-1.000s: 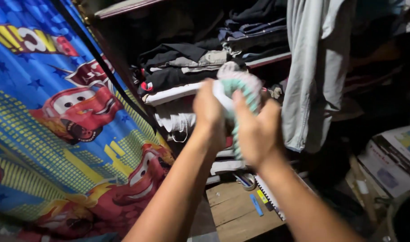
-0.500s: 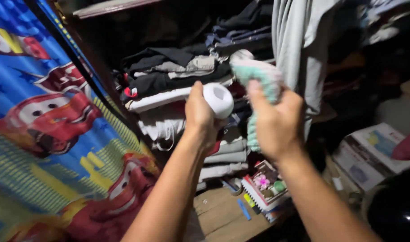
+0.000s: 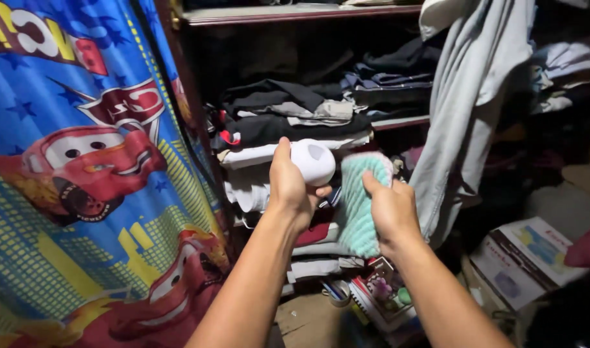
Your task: Wiping a lightbulb and a record book with a cleaning cloth.
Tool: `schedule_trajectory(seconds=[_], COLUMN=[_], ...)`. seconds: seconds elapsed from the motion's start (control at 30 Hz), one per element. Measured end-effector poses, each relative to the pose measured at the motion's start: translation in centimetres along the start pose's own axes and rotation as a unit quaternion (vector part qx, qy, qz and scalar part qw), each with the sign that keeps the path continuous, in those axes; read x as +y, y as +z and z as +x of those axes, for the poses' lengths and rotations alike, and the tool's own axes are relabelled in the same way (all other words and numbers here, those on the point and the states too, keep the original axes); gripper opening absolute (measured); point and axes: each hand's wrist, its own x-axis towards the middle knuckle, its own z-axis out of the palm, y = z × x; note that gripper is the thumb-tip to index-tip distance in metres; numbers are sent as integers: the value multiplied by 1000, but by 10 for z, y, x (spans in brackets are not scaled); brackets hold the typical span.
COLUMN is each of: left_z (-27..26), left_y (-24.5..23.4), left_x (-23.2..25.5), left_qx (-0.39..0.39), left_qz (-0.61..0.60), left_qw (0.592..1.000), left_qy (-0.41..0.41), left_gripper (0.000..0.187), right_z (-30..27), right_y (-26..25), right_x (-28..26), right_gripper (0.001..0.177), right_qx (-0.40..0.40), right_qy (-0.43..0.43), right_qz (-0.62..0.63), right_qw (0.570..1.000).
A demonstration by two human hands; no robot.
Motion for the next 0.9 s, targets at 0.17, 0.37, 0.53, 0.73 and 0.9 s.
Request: schedule_trajectory(seconds=[0.17, 0.37, 0.53, 0.73, 0.9], left_z=[-2, -27, -27, -27, -5], left_y=[-17, -23, -30, -11, 7], left_x=[-11, 16, 13, 3, -1], left_qx=[-26, -86, -104, -74, -9], left_qz=[9, -7, 6, 159, 64], left_qw=[1000, 996, 994, 981, 997], left_qy=[-6, 4, 11, -83, 36], left_gripper=[54, 51, 52, 47, 42], right_z=[-23, -28, -42, -28, -56], right_y=[47, 59, 65, 54, 43], right_x=[-22, -7, -7, -22, -11], right_gripper=[27, 30, 33, 25, 24], right_qx=[-118, -95, -63, -78, -1], right_qy=[-248, -55, -7, -105, -274], right_qz=[-145, -39, 56, -44, -151], right_qw=[951, 993, 996, 990, 950])
